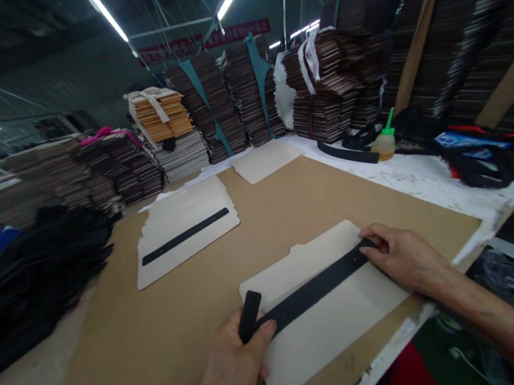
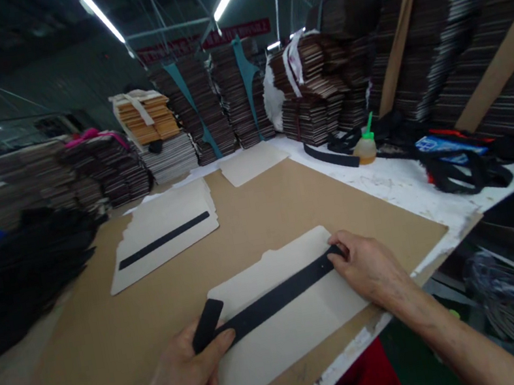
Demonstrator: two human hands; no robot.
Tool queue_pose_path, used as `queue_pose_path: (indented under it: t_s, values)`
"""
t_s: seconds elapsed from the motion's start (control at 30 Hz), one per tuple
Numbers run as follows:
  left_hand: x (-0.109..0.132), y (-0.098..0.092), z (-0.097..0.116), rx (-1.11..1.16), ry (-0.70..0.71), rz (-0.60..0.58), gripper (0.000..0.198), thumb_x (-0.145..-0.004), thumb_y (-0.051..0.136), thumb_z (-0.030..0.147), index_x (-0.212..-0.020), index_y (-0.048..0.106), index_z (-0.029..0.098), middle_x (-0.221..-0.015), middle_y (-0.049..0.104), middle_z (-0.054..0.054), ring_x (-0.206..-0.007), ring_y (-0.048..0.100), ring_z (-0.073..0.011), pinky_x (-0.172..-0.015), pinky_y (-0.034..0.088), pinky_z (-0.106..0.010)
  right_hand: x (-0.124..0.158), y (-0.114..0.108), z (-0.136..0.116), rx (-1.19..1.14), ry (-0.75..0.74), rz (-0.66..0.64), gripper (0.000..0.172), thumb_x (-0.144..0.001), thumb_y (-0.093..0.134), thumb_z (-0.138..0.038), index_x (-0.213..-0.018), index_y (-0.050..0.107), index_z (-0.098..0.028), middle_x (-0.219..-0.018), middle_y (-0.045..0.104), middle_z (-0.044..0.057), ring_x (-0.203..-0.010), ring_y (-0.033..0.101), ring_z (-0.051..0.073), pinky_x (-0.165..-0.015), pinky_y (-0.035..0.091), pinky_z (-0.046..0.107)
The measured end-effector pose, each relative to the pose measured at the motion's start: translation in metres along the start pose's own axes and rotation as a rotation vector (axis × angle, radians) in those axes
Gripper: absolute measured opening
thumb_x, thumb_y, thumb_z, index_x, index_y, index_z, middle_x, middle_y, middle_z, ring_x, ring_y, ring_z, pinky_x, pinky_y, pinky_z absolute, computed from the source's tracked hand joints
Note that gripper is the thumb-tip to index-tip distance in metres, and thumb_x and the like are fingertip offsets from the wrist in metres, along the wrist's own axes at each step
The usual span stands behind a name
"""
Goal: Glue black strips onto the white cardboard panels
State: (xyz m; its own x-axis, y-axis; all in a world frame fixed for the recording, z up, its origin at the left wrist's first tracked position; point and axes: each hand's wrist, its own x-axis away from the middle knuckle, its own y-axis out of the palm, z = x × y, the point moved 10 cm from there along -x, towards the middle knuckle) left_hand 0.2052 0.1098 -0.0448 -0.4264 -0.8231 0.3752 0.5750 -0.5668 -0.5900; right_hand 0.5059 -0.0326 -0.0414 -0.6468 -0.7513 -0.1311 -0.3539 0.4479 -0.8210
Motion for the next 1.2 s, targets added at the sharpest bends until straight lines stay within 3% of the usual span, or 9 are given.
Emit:
queue_pose_path:
  t_s: [0.13, 0.3, 0.43, 0.57, 0.77, 1.2]
  values:
    - [0.004, 0.004, 0.0, 0.046, 0.045, -0.022, 0.028, -0.083, 0.053, 0.042, -0.092, 0.062, 0.017, -0.051, 0.052, 0.006, -0.047, 0.049, -0.0145, -0.05, 0.035, -0.025, 0.001, -0.003, -0.003, 0.083, -0.112, 0.081, 0.027, -0.083, 0.052, -0.038, -0.1, 0.066, -0.022, -0.098, 0.061, 0.005, -0.073, 0.061, 0.018, -0.072, 0.047, 0.033]
    - [0.02, 0.003, 0.013, -0.029, 0.245, -0.01, 0.018, -0.086, 0.054, 0.035, -0.085, 0.062, 0.019, -0.078, 0.064, 0.0, -0.069, 0.057, -0.0164, -0.065, 0.042, -0.026, 0.001, 0.008, -0.004, 0.075, -0.197, 0.001, 0.019, -0.083, 0.049, -0.034, -0.085, 0.066, -0.025, -0.093, 0.064, 0.004, -0.079, 0.062, 0.02, -0.073, 0.047, 0.034]
    - [0.028, -0.001, 0.023, -0.097, 0.324, 0.005, 0.014, -0.087, 0.054, 0.03, -0.08, 0.062, 0.02, -0.085, 0.065, -0.002, -0.082, 0.059, -0.0189, -0.075, 0.042, -0.028, 0.001, 0.01, 0.001, 0.084, -0.191, 0.013, 0.02, -0.083, 0.049, -0.038, -0.084, 0.065, -0.026, -0.092, 0.066, 0.004, -0.079, 0.063, 0.022, -0.074, 0.047, 0.036]
    - [0.023, -0.005, 0.025, -0.058, 0.303, 0.007, 0.015, -0.088, 0.052, 0.03, -0.089, 0.063, 0.02, -0.09, 0.067, -0.004, -0.086, 0.061, -0.0205, -0.077, 0.042, -0.03, 0.0, 0.01, 0.006, 0.101, -0.179, 0.028, 0.019, -0.083, 0.049, -0.037, -0.085, 0.065, -0.026, -0.094, 0.067, 0.004, -0.082, 0.064, 0.022, -0.075, 0.047, 0.036]
    - [0.008, -0.005, 0.013, -0.06, 0.204, 0.011, 0.013, -0.085, 0.056, 0.03, -0.085, 0.062, 0.019, -0.081, 0.066, -0.002, -0.077, 0.06, -0.0193, -0.071, 0.041, -0.029, -0.001, 0.011, 0.007, 0.112, -0.183, 0.005, 0.019, -0.083, 0.049, -0.037, -0.084, 0.064, -0.026, -0.093, 0.066, 0.005, -0.081, 0.064, 0.021, -0.078, 0.048, 0.035]
    - [0.006, -0.003, 0.012, -0.108, 0.231, 0.02, 0.01, -0.085, 0.058, 0.028, -0.084, 0.062, 0.019, -0.078, 0.064, -0.001, -0.073, 0.058, -0.0168, -0.067, 0.039, -0.028, -0.003, 0.011, 0.009, 0.122, -0.109, -0.021, 0.023, -0.078, 0.049, -0.041, -0.082, 0.066, -0.027, -0.094, 0.067, 0.004, -0.08, 0.065, 0.022, -0.076, 0.049, 0.037]
